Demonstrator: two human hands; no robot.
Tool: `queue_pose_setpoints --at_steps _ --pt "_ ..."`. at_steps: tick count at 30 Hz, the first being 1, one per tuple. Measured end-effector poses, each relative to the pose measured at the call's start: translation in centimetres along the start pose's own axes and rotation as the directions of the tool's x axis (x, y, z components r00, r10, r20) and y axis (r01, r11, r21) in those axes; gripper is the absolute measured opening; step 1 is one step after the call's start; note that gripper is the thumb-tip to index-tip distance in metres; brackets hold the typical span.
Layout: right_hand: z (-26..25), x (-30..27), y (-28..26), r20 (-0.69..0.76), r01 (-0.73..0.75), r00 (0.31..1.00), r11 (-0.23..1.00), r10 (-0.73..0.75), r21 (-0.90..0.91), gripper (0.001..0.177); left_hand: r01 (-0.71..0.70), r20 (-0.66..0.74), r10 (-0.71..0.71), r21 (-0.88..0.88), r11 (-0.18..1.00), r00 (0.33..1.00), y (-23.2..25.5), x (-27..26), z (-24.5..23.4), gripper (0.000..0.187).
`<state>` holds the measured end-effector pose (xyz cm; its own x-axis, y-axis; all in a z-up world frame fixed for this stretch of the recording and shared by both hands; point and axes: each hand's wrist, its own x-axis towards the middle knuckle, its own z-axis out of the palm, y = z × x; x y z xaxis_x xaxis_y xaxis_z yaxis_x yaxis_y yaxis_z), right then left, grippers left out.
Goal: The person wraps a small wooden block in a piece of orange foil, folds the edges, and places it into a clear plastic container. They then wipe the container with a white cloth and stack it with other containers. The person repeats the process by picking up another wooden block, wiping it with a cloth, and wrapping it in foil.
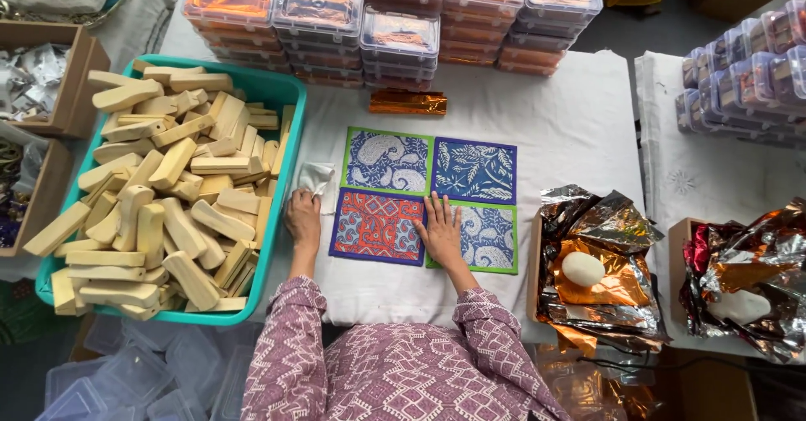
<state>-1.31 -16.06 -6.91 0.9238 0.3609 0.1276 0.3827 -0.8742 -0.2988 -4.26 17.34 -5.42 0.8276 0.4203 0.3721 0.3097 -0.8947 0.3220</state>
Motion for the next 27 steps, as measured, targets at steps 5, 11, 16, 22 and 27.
queue_pose_setpoints --at_steps 5,11,16,22,27 --pt "-2.5 0.8 -0.6 0.102 -0.095 0.992 0.963 0.071 0.253 0.079 0.099 0.075 -0.081 -0.261 0.960 0.994 4.0 1.6 -2.1 0.019" --pt "-0.5 1.5 -1.7 0.365 -0.370 0.914 -0.006 0.176 0.929 0.064 -0.115 0.381 0.287 -0.415 0.903 0.879 15.9 -3.9 -3.2 0.022" --pt "2.2 2.0 2.5 0.336 -0.219 0.789 -0.276 0.515 0.936 0.035 -0.371 0.162 0.604 -0.658 0.656 0.780 19.6 -7.0 -7.8 0.036" --pt "-7.6 0.5 -0.5 -0.337 -0.161 0.831 0.771 0.442 0.616 0.048 -0.236 0.275 0.500 -0.633 0.737 0.821 17.2 -6.2 -11.9 0.028" --pt "-3.9 -1.6 0.1 -0.176 0.019 0.984 1.000 -0.020 -0.003 0.071 -0.238 0.235 0.401 -0.512 0.825 0.886 13.2 -4.7 -12.7 0.021"
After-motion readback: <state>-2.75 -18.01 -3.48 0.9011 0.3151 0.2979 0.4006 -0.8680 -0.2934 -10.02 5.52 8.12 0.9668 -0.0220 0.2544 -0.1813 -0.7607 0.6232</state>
